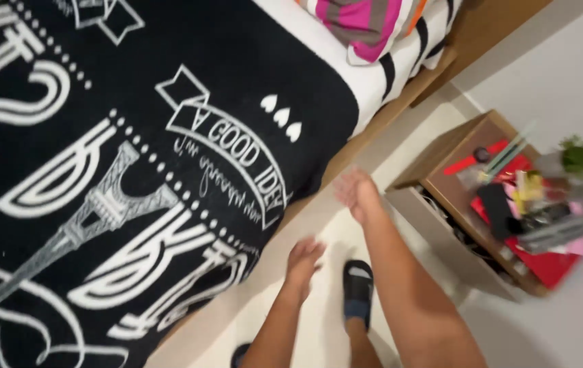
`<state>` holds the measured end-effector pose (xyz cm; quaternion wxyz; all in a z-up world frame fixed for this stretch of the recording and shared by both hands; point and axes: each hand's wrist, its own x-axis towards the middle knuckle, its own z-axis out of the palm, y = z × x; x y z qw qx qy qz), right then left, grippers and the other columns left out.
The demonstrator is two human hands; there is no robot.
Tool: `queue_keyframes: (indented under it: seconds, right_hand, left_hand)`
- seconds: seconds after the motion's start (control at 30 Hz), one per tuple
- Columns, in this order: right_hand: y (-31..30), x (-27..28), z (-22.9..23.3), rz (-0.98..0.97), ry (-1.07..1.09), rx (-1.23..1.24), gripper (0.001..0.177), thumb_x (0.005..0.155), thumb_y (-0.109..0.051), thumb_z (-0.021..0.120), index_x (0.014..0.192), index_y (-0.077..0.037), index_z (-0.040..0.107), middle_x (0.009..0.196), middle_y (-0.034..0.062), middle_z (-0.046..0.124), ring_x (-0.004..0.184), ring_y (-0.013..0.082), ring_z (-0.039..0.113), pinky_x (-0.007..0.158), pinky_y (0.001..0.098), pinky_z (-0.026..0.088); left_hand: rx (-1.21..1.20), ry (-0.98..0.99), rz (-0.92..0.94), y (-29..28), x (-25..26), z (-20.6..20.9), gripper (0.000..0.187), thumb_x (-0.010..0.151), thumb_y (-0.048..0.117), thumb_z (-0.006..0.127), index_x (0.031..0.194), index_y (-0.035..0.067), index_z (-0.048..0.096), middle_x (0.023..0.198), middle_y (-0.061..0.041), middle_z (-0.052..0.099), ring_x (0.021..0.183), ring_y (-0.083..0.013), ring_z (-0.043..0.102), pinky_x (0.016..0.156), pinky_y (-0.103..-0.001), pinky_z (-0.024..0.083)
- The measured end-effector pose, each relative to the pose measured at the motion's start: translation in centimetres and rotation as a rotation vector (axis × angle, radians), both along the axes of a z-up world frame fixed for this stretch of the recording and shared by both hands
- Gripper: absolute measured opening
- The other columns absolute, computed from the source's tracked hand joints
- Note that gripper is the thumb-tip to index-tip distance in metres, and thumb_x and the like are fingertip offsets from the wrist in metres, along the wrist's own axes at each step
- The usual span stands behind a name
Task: The recorder organizes pillows and tucks in bedsheets to make the bed.
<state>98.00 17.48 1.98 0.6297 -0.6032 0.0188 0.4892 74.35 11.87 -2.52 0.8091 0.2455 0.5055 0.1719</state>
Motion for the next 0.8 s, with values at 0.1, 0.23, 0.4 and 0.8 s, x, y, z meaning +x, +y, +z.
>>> queue_keyframes:
  seconds: [0.1,0.23,0.4,0.8]
  right_hand:
    - [5.0,2.7,1.2,-0.047,0.174,0.178,0.078,0.099,-0.052,0.055,0.156,-0.012,0.02,0.148,0.0101,0.039,0.125,0.041,0.061,0.103,0.0509,0.054]
    - [7.9,6.6,1.1,-0.098,0.2,0.111,0.072,0.097,-0.056,0.06,0.147,-0.007,0.046,0.129,0.0173,0.063,0.101,0.0357,0.065,0.088,0.0499,0.056]
    - [5.2,8.4,-3.6,-0.177,-0.097,0.035,0.051,0.092,-0.042,0.068,0.125,-0.003,0.069,0.095,0.0082,0.072,0.082,0.026,0.065,0.073,0.0462,0.053]
    - [4.6,19.4,-8.8,0.127,0.017,-0.107,0.073,0.095,-0.059,0.064,0.146,-0.008,0.051,0.124,0.0171,0.065,0.099,0.0293,0.069,0.082,0.0448,0.059]
  left_hand:
    - [0.117,-0.302,0.294,4.7,7.3,-1.2,0.028,0.095,0.028,0.071,0.116,0.013,0.06,0.111,0.0,0.066,0.103,-0.0136,0.06,0.091,-0.04,0.05]
    - [-0.08,-0.545,0.512,10.4,13.3,-5.0,0.032,0.098,0.037,0.075,0.111,0.009,0.066,0.102,-0.002,0.062,0.097,-0.0155,0.059,0.094,-0.039,0.051]
    - [-0.039,0.07,0.538,8.2,18.0,2.4,0.039,0.088,0.036,0.075,0.12,0.016,0.064,0.107,0.006,0.07,0.091,-0.0126,0.06,0.072,-0.034,0.044]
    - [-0.151,0.132,0.187,5.8,15.9,-9.0,0.048,0.097,0.049,0.069,0.13,0.016,0.059,0.096,-0.002,0.054,0.083,-0.0195,0.052,0.074,-0.043,0.044]
